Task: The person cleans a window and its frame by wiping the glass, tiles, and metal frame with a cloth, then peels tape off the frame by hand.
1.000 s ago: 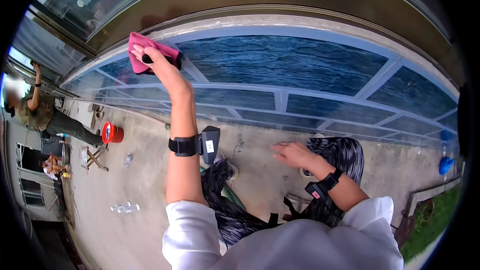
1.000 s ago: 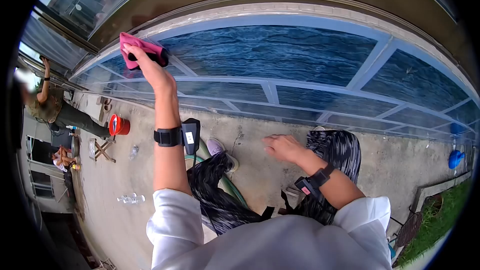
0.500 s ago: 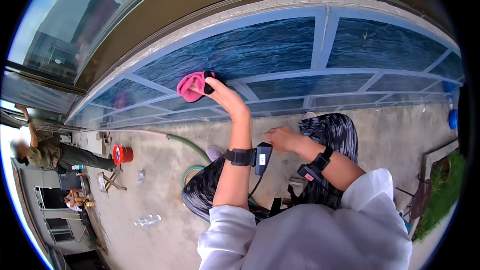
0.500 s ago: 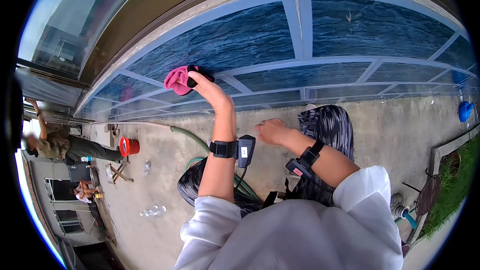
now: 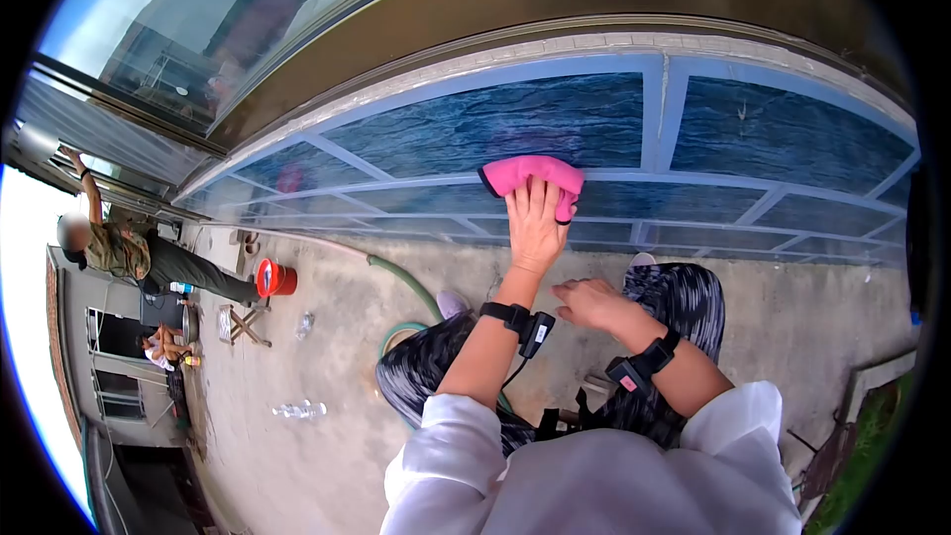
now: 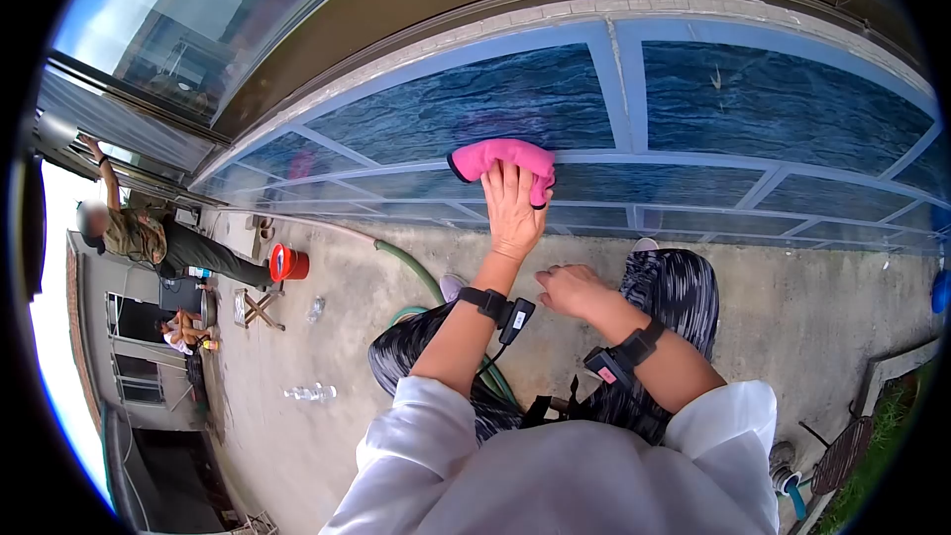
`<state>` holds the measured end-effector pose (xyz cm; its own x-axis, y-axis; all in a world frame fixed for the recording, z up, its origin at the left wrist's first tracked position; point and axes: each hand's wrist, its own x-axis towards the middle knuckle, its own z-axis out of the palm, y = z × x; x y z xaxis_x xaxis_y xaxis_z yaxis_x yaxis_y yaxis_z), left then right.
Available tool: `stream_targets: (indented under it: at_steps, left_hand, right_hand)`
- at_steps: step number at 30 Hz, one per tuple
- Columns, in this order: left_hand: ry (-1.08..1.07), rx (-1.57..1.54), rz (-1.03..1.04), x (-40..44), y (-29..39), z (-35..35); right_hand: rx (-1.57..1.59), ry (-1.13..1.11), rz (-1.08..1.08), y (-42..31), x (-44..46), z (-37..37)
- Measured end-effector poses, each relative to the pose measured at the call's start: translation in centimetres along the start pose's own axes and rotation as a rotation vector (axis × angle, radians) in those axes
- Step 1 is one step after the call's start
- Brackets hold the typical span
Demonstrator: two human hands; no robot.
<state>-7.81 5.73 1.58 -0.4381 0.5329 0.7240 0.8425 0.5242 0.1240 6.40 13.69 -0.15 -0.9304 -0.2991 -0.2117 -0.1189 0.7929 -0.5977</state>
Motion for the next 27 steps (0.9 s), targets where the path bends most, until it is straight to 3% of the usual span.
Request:
stream_targets:
  at_steps: [2,4,7,9,11,15,17,18,20,22,23,25,27]
  left_hand:
    - [-0.112,0.115,0.082,-0.5,-1.3,-0.8]
    - [-0.077,0.158,0.059,1.8,-2.2,-3.1]
    - [0.47,0.009,-0.252,8.4,-3.1,-6.5]
    - [0.643,-0.273,-0.437,11.6,-2.4,-7.5]
    - [0.658,-0.292,-0.451,12.2,-0.5,-6.2]
    - [0.484,-0.152,-0.216,10.9,5.0,-2.1]
    - [0.373,-0.061,-0.066,10.2,8.4,-0.3]
    - [0.324,-0.017,0.017,9.9,9.4,0.3]
    - [0.137,0.044,0.118,8.7,10.2,0.5]
    - [0.035,0.183,0.419,6.9,7.9,1.8]
    - [0.044,0.121,0.516,6.8,6.6,1.4]
    - [-0.11,0.191,0.659,5.3,3.8,0.6]
    - [-0.235,0.2,0.677,2.6,-0.2,0.2]
  right_hand:
    - [0.047,-0.002,-0.002,0.2,-0.5,0.2]
    - [0.042,0.0,-0.008,0.6,-1.2,0.4]
    - [0.043,0.031,0.008,1.2,-1.5,0.8]
    - [0.044,0.051,0.028,1.4,-1.7,0.9]
    - [0.044,0.071,-0.001,1.1,-1.5,0.8]
    - [0.027,0.035,0.088,1.0,-0.5,1.6]
    - [0.222,0.107,0.03,1.9,-1.1,1.9]
    - [0.464,0.055,0.072,2.0,-1.9,2.4]
    - [0.543,0.023,0.07,2.7,-1.7,1.7]
    - [0.169,-0.008,0.042,2.3,-0.5,1.7]
    - [0.116,-0.049,0.176,1.1,-0.4,0.4]
    - [-0.107,-0.166,0.14,0.7,0.0,0.1]
    - [-0.037,-0.047,0.032,1.9,-0.3,1.8]
